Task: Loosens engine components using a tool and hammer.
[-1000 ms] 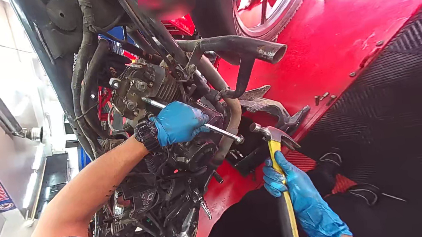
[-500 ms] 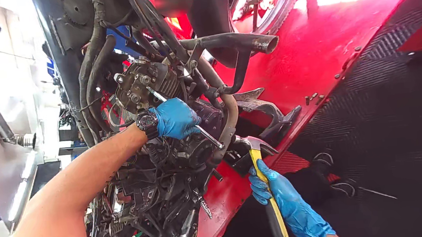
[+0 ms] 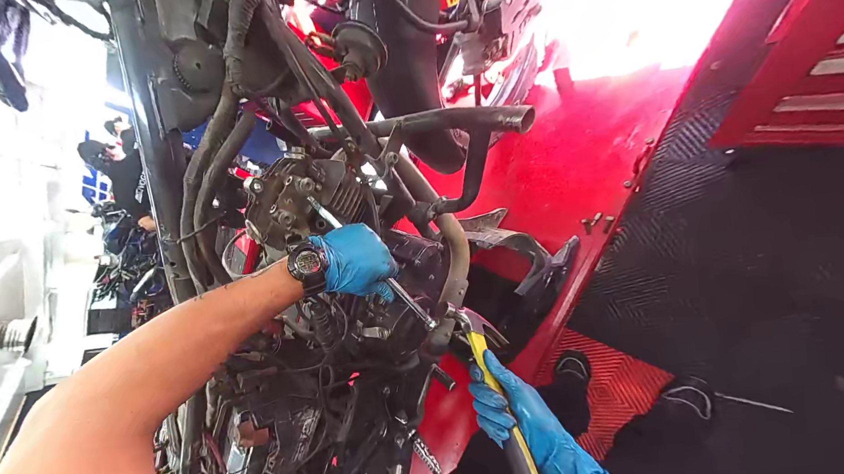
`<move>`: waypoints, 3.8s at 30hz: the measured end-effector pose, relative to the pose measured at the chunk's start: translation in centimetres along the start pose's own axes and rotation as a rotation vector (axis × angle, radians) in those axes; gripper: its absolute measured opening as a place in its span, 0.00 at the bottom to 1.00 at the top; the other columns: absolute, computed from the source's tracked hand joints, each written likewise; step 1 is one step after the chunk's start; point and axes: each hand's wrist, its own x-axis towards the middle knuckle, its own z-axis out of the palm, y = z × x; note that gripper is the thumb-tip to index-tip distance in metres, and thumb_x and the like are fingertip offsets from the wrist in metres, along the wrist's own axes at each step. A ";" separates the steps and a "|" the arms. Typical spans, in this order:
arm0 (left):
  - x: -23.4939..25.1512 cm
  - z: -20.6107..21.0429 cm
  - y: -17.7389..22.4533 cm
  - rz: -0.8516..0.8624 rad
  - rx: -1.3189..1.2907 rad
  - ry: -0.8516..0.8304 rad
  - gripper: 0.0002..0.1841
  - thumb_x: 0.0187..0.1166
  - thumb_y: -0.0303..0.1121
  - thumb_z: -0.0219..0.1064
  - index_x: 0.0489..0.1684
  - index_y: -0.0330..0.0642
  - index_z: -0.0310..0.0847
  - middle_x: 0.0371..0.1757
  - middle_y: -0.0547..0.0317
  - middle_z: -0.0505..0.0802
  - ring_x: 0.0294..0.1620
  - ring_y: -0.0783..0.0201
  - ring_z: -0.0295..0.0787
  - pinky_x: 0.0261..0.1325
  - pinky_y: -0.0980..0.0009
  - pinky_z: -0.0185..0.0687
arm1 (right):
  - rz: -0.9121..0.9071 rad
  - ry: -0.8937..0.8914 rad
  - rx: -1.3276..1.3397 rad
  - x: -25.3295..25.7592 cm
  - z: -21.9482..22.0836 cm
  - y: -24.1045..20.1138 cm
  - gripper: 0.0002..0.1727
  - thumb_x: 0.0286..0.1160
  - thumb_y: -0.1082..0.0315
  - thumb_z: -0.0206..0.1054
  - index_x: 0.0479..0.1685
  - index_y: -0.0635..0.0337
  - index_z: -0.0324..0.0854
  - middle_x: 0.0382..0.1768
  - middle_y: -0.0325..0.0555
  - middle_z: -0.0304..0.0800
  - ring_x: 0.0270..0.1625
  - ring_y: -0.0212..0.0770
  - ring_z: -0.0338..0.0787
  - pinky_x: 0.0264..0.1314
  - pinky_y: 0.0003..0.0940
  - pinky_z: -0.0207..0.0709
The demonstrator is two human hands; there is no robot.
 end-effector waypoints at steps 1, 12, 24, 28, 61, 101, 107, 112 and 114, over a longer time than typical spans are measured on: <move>0.0 -0.1 0.1 -0.001 0.008 -0.012 0.30 0.88 0.57 0.57 0.41 0.33 0.85 0.34 0.40 0.91 0.42 0.39 0.92 0.45 0.39 0.82 | 0.003 -0.019 -0.003 0.0 0.1 0.3 0.30 0.94 0.40 0.37 0.35 0.53 0.73 0.09 0.29 0.67 0.07 0.24 0.72 0.07 0.17 0.66; -0.8 -0.7 1.1 -0.049 0.147 -0.110 0.17 0.92 0.39 0.55 0.43 0.34 0.84 0.41 0.41 0.91 0.50 0.40 0.90 0.57 0.44 0.80 | -0.362 0.072 -0.644 -2.5 -1.0 -0.6 0.24 0.87 0.43 0.56 0.36 0.55 0.77 0.12 0.39 0.72 0.07 0.35 0.75 0.09 0.32 0.79; -1.3 1.9 0.1 -0.066 0.137 0.083 0.09 0.83 0.32 0.64 0.37 0.40 0.87 0.34 0.48 0.93 0.46 0.46 0.92 0.60 0.45 0.80 | -0.578 0.478 -2.359 -6.2 -5.5 -4.9 0.12 0.73 0.55 0.72 0.41 0.54 0.86 0.27 0.51 0.90 0.33 0.57 0.94 0.31 0.59 0.82; -1.3 1.9 -0.1 -0.042 0.123 0.115 0.08 0.82 0.32 0.65 0.38 0.40 0.88 0.36 0.48 0.93 0.47 0.46 0.92 0.61 0.44 0.80 | -0.872 0.219 -2.728 -5.1 -1.5 -5.3 0.10 0.56 0.70 0.82 0.36 0.55 0.88 0.29 0.49 0.91 0.34 0.54 0.93 0.38 0.52 0.87; -1.8 0.8 0.6 -0.067 0.111 0.037 0.08 0.81 0.24 0.62 0.40 0.40 0.89 0.40 0.51 0.92 0.50 0.50 0.89 0.62 0.49 0.75 | -0.234 -0.204 -3.070 -4.4 5.5 -7.0 0.09 0.71 0.81 0.63 0.41 0.59 0.85 0.24 0.52 0.88 0.31 0.57 0.91 0.39 0.55 0.83; 31.1 -10.5 19.5 -0.172 -2.140 0.285 0.23 0.95 0.50 0.50 0.41 0.38 0.78 0.20 0.65 0.73 0.17 0.71 0.66 0.23 0.74 0.69 | -0.399 0.688 -0.824 -18.6 -8.3 -26.8 0.21 0.91 0.55 0.58 0.53 0.67 0.84 0.32 0.48 0.94 0.26 0.37 0.90 0.28 0.31 0.84; 31.8 -16.9 23.2 -0.033 -1.854 0.417 0.33 0.90 0.51 0.57 0.85 0.35 0.65 0.65 0.42 0.89 0.65 0.54 0.89 0.72 0.52 0.83 | -0.566 0.561 -0.753 -20.0 -5.8 -28.2 0.19 0.90 0.55 0.58 0.62 0.60 0.84 0.46 0.43 0.94 0.46 0.34 0.91 0.51 0.33 0.86; 24.4 -19.9 20.9 0.201 -1.457 0.611 0.26 0.85 0.55 0.63 0.75 0.50 0.82 0.65 0.61 0.94 0.65 0.64 0.91 0.73 0.54 0.85 | -0.740 0.488 -0.698 -26.6 -1.3 -30.2 0.11 0.74 0.71 0.66 0.52 0.62 0.83 0.31 0.44 0.91 0.29 0.36 0.88 0.32 0.32 0.85; 24.6 -17.8 19.6 0.204 -1.526 0.734 0.24 0.86 0.52 0.62 0.73 0.50 0.84 0.63 0.65 0.95 0.62 0.68 0.92 0.72 0.57 0.87 | -0.854 0.559 -0.731 -31.2 2.2 -31.4 0.11 0.75 0.71 0.64 0.53 0.65 0.81 0.30 0.47 0.91 0.26 0.39 0.89 0.28 0.33 0.86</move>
